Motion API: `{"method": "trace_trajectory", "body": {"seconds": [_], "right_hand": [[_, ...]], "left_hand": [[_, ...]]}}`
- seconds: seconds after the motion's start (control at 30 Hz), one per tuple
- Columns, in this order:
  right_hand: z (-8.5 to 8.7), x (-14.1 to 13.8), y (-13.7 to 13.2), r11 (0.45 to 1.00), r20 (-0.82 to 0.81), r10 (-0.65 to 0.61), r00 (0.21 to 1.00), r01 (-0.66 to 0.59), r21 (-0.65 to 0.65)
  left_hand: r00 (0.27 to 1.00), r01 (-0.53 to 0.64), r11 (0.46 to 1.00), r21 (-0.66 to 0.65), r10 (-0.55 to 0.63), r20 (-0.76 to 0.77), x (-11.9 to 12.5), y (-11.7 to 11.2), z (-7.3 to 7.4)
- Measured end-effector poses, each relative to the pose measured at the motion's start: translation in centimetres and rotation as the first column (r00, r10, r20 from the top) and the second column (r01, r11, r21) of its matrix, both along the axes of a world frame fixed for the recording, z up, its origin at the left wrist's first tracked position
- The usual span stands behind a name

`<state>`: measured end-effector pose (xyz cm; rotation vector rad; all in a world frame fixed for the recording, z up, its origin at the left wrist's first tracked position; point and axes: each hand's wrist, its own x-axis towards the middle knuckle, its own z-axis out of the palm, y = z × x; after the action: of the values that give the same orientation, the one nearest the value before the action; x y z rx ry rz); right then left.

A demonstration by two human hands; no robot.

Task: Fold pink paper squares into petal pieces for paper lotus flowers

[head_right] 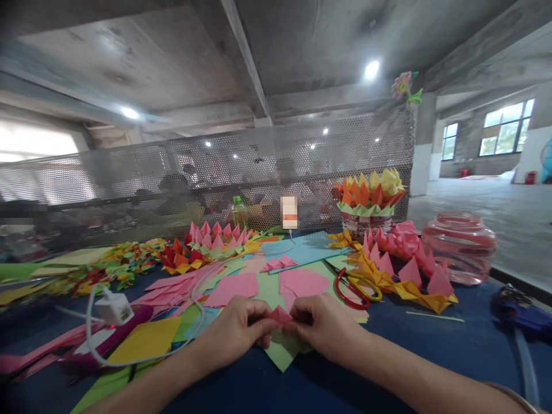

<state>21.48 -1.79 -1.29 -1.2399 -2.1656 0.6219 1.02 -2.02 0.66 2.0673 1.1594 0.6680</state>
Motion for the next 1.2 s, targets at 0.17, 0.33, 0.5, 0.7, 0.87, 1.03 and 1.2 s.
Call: {"method": "trace_trajectory", "body": {"seconds": [0.17,0.33,0.5,0.7,0.87,1.03,1.2], "right_hand": [[0.7,0.2,-0.1,1.000,0.005,-0.021,1.000,0.021,0.007],[0.6,0.5,0.4,0.999,0.009,-0.029,1.000,0.028,0.022],[0.4,0.8,0.8,0.999,-0.001,0.012,1.000,-0.012,0.044],[1.2,0.5,0.1,0.998,-0.021,0.040,0.999,-0.039,0.055],[1.8,0.4,-0.1,0.997,-0.019,0.029,0.999,-0.027,0.068],[1.0,0.5,0.2,0.997,-0.012,0.039,0.999,-0.039,0.063],[0.6,0.3,-0.1,0.996,-0.011,0.079,0.997,-0.078,0.045]], "left_hand": [[0.999,0.019,1.000,0.009,-0.019,0.036,-0.3,0.4,-0.2],[1.000,0.006,0.999,-0.032,-0.006,0.018,-0.6,0.6,-0.2],[1.000,0.000,0.999,-0.047,0.001,0.023,-0.8,1.0,-0.2],[1.000,-0.024,0.999,-0.031,0.024,0.015,-0.8,0.6,0.7],[1.000,-0.023,0.999,0.023,0.023,0.016,-0.8,0.3,1.1],[0.992,0.081,0.989,0.122,-0.091,0.086,-0.5,0.4,0.8],[0.962,0.086,0.994,-0.071,-0.064,0.265,-0.3,0.9,0.0]]}}
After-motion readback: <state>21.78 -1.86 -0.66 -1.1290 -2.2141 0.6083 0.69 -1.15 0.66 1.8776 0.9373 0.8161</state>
